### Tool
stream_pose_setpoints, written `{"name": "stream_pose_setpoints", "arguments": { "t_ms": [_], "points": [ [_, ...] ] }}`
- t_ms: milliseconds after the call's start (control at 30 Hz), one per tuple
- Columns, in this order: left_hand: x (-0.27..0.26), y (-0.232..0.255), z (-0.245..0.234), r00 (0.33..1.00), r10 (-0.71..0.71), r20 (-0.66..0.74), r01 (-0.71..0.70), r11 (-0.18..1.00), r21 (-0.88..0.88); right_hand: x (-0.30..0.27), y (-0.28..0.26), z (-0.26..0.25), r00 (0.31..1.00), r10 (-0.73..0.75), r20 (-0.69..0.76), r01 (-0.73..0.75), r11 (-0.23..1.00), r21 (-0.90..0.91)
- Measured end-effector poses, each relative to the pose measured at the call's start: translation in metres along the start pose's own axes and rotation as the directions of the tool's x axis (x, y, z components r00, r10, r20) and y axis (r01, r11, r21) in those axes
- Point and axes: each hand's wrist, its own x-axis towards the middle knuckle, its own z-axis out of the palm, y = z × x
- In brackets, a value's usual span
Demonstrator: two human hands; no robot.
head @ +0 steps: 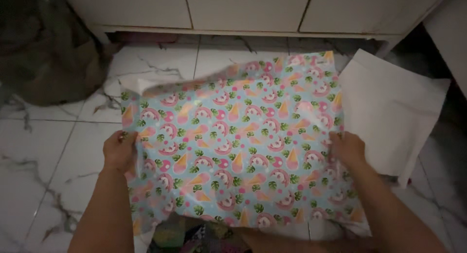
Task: The person finishes tying a red ribbon on a small gift, then wraps a larger pink box using white tissue paper and patterned wrapping paper. They fold the paper around the box, secure it with clear tape, and trim excess paper with scissors.
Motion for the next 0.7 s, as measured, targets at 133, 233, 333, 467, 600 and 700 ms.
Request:
{"name": "stream_pose_setpoints", "arguments": {
  "t_ms": [133,233,333,467,600,700],
  "points": [
    [0.007,-0.01,0.036,0.985,-0.047,-0.168,0.103,0.934,0.343,-0.027,-0.016,0.018,0.994,-0.028,-0.102,0.001,0.965,-0.261],
    [0.005,-0.008,0.069,0.847,0.435,-0.306,-0.057,0.646,0.761,-0.045,-0.055,0.027,0.773,-0.43,-0.465,0.121,0.821,-0.558],
    [-0.003,0.001,0.111,0.804,0.529,0.271,-0.463,0.273,0.843,-0.051,-0.102,0.051,0.92,-0.271,-0.282,0.321,0.936,0.147],
    [-0.034,0.021,0.188,0.672,0.536,0.511,-0.738,0.546,0.397,-0.06,-0.152,0.111,0.686,-0.725,-0.064,0.682,0.672,-0.289],
    [-0.051,0.043,0.211,0.744,0.375,0.554,-0.667,0.467,0.58,-0.071,-0.161,0.153,0.804,-0.587,0.092,0.575,0.73,-0.371],
    [-0.051,0.048,0.199,0.789,0.092,0.608,-0.576,0.454,0.679,-0.079,-0.149,0.161,0.844,-0.501,0.19,0.536,0.779,-0.325]
  ]
}}
